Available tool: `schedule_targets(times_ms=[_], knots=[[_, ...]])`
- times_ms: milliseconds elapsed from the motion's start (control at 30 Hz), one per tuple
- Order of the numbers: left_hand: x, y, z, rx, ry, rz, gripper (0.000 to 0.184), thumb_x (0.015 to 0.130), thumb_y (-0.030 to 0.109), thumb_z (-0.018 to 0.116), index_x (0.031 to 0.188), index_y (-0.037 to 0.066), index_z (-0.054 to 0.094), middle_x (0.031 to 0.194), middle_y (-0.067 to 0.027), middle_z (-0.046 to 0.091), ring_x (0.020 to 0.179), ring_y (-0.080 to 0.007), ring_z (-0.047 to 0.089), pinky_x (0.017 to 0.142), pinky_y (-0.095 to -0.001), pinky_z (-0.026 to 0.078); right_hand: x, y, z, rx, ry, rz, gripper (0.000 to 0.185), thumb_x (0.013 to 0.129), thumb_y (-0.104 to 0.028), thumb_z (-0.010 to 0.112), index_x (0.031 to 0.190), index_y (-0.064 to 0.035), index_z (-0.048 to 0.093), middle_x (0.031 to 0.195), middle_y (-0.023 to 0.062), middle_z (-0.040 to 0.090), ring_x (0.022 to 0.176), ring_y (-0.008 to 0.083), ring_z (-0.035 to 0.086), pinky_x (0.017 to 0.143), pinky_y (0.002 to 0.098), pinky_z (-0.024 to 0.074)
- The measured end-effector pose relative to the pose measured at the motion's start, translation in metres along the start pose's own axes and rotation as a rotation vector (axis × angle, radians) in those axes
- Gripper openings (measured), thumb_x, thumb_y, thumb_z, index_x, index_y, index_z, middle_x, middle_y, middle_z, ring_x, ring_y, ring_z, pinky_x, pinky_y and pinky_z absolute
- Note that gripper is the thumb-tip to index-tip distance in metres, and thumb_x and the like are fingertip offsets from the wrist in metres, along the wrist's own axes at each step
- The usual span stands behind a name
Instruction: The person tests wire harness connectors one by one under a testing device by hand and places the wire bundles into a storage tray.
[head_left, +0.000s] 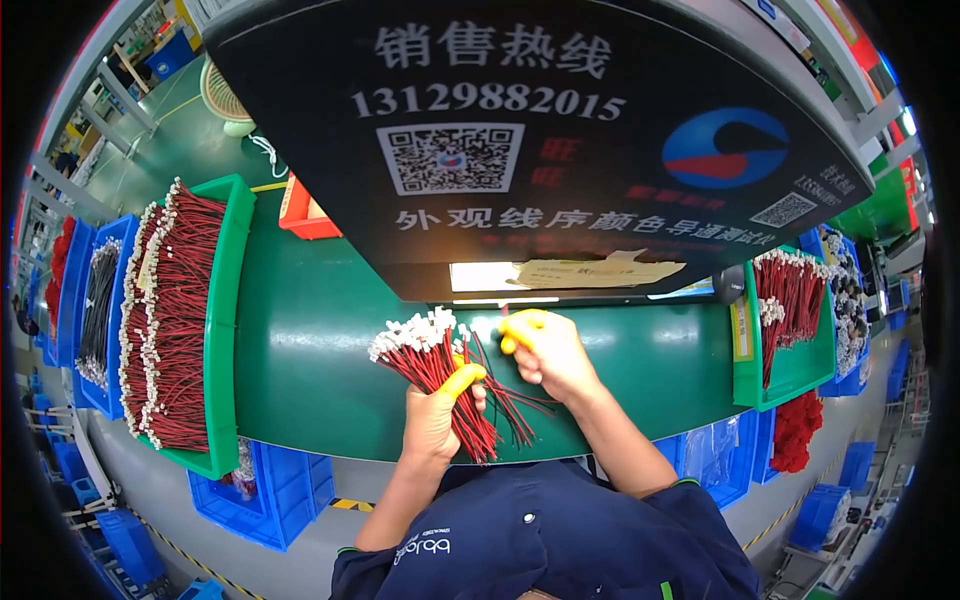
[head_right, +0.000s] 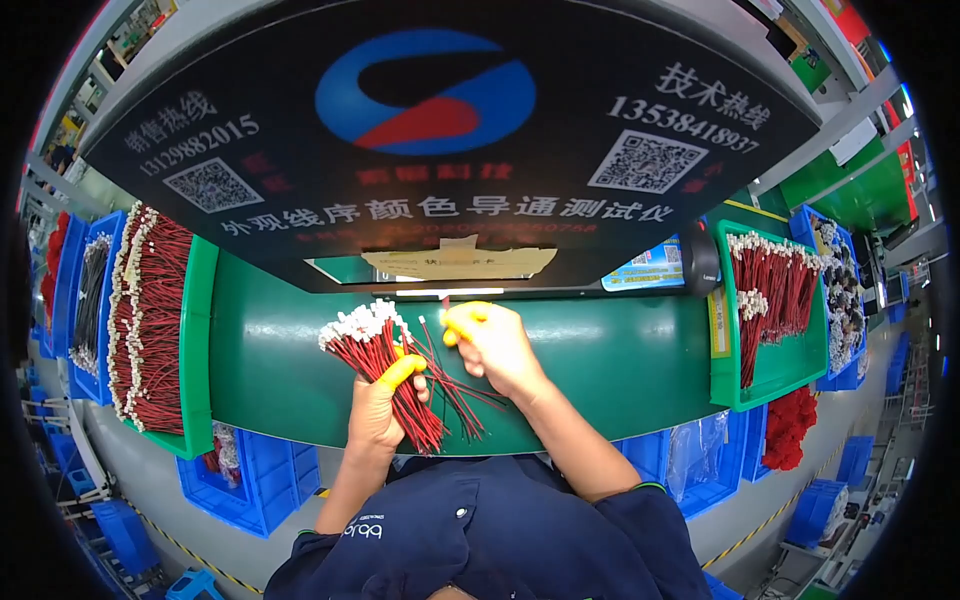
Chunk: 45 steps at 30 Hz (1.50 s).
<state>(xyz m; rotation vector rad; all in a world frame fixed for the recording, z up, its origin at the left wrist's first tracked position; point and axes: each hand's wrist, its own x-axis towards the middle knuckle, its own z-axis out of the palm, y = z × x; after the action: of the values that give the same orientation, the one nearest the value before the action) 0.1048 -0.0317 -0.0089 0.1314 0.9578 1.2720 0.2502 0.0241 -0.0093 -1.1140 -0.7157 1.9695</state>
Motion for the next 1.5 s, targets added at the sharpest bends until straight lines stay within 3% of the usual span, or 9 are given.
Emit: schedule_targets(times_ms=[67,200,367,567,667,1000,1100,1367,1500], knots=[[0.002,-0.004,-0.002,0.074,0.005,0.027,0.013,0.072,-0.001,0.061,0.083,0.001,0.054,0.069,-0.0072,0.057,0.052,-0.0128,0.054,0.044,-0.0228,0.045,0.001,0.013,0.003,-0.682,0.12,-0.4,0.023,0.077,-0.012,0.059,0.095,0.0003,0.057,0.069,-0.0007,0.054,0.051,0.0004,0.04,0.041,0.0159,0.0315],[0.001,-0.014,-0.002,0.099,-0.044,0.02,0.015,0.074,0.001,0.06,0.088,0.003,0.054,0.072,-0.0081,0.058,0.055,-0.0132,0.055,0.046,-0.0231,0.046,-0.009,0.009,0.023,-0.325,0.04,-0.347,0.021,0.075,-0.006,0.061,0.094,0.0028,0.057,0.07,0.0005,0.052,0.052,0.003,0.042,0.049,0.0166,0.0376],[0.0,-0.01,-0.008,-0.048,-0.072,-0.116,0.014,0.076,0.003,0.057,0.089,0.002,0.054,0.072,-0.009,0.058,0.055,-0.0136,0.054,0.047,-0.0236,0.045,-0.008,0.011,0.02,-0.395,0.103,-0.756,0.016,0.077,0.001,0.056,0.093,0.0001,0.056,0.075,0.0032,0.052,0.06,0.0067,0.05,0.054,0.0184,0.043],[0.002,-0.013,0.002,0.045,0.025,-0.033,0.015,0.079,0.006,0.055,0.092,0.004,0.05,0.071,-0.0073,0.056,0.052,-0.0154,0.052,0.046,-0.0262,0.044,-0.012,0.021,0.019,-0.185,0.0,-0.38,0.007,0.081,-0.005,0.053,0.085,0.0005,0.053,0.072,0.0035,0.052,0.05,0.0058,0.047,0.037,0.0176,0.0372],[0.001,-0.008,-0.007,-0.055,-0.049,-0.013,0.014,0.082,0.014,0.052,0.091,0.004,0.051,0.064,-0.0079,0.056,0.047,-0.0155,0.05,0.042,-0.0266,0.042,0.002,-0.002,-0.003,0.318,-0.013,0.177,0.015,0.085,-0.018,0.047,0.077,-0.0051,0.049,0.068,0.0016,0.05,0.041,0.0032,0.033,0.032,0.0156,0.0263],[0.003,-0.004,-0.012,-0.116,-0.074,-0.088,0.014,0.078,0.003,0.054,0.091,0.003,0.052,0.072,-0.0098,0.058,0.056,-0.0154,0.055,0.048,-0.0264,0.047,0.008,0.008,-0.012,0.336,-0.124,0.132,0.018,0.084,-0.02,0.049,0.083,-0.0017,0.053,0.065,0.0006,0.05,0.043,0.0032,0.034,0.035,0.0163,0.0285],[0.005,-0.007,-0.011,-0.041,-0.094,-0.058,0.02,0.077,0.003,0.054,0.097,0.004,0.05,0.074,-0.0094,0.057,0.058,-0.0168,0.055,0.049,-0.0286,0.047,0.0,0.012,0.001,-0.828,-0.012,-0.504,0.019,0.08,-0.013,0.054,0.091,0.0024,0.057,0.066,0.0031,0.053,0.05,0.0086,0.05,0.046,0.0211,0.0413],[0.003,-0.012,-0.011,-0.003,-0.079,0.031,0.02,0.078,0.002,0.053,0.098,0.002,0.049,0.079,-0.0115,0.059,0.061,-0.0175,0.057,0.051,-0.028,0.048,0.005,-0.005,0.001,0.383,-0.021,0.162,0.017,0.083,-0.016,0.048,0.071,-0.0043,0.048,0.063,0.0014,0.047,0.04,0.0019,0.032,0.03,0.0151,0.0245],[0.0,-0.004,-0.008,-0.098,-0.115,0.002,0.014,0.078,0.002,0.053,0.092,0.002,0.051,0.076,-0.0117,0.058,0.055,-0.0152,0.053,0.048,-0.0258,0.044,0.01,-0.003,-0.007,0.468,0.001,0.185,0.022,0.085,-0.022,0.046,0.072,-0.0044,0.047,0.06,0.0004,0.045,0.039,0.0014,0.031,0.028,0.0143,0.0248]])
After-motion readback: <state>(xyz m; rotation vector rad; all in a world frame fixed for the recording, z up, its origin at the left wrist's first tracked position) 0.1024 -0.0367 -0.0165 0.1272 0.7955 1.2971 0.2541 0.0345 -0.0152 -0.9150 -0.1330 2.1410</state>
